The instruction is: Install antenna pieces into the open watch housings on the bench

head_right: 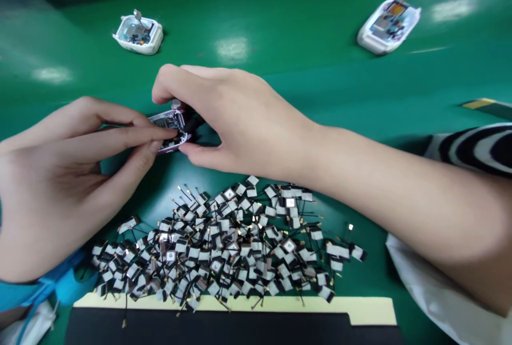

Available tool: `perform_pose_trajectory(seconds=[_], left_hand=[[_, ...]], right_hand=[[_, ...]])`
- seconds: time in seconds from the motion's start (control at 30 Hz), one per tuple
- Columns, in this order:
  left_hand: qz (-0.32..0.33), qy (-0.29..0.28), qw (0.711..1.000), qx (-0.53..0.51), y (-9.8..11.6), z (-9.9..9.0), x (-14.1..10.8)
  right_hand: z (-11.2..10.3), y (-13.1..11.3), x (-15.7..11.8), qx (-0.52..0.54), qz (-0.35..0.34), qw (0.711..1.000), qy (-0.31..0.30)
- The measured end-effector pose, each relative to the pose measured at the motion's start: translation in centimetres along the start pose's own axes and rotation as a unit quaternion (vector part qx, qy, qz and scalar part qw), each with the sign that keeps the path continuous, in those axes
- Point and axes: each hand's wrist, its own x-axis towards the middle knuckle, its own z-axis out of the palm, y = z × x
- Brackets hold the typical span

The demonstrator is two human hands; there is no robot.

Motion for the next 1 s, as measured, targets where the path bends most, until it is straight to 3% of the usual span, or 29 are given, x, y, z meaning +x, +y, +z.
perform_pose_trajectory(seconds=[0.27, 0.47, 0.53, 0.73, 1.0], left_hand=[[0.031, 0.001, 1.0, -0.002, -0.3, 0.0, 0.1], [0.027, -0.013, 1.0, 0.0, -0.4, -0.2, -0.1], [0.035, -0.01, 0.999, 0.0, -0.6, -0.1, -0.2], [0.056, 0.021, 0.998, -0.012, -1.1, 0.2, -0.2], [0.038, -0.002, 0.999, -0.004, -0.8, 0.0, -0.4]], right_hand=[[-0.4, -0.1, 0.0, 0.03, -0.014, 0.999, 0.002], [-1.8, 0.2, -0.5, -0.033, -0.032, 0.997, 0.065], [-2.2, -0.1, -0.8, -0.051, -0.01, 0.995, 0.09], [-2.0, -2.6, -1.0, 0.038, 0.095, 0.985, 0.141], [-1.1, -2.3, -0.1, 0.047, 0.086, 0.988, 0.121]])
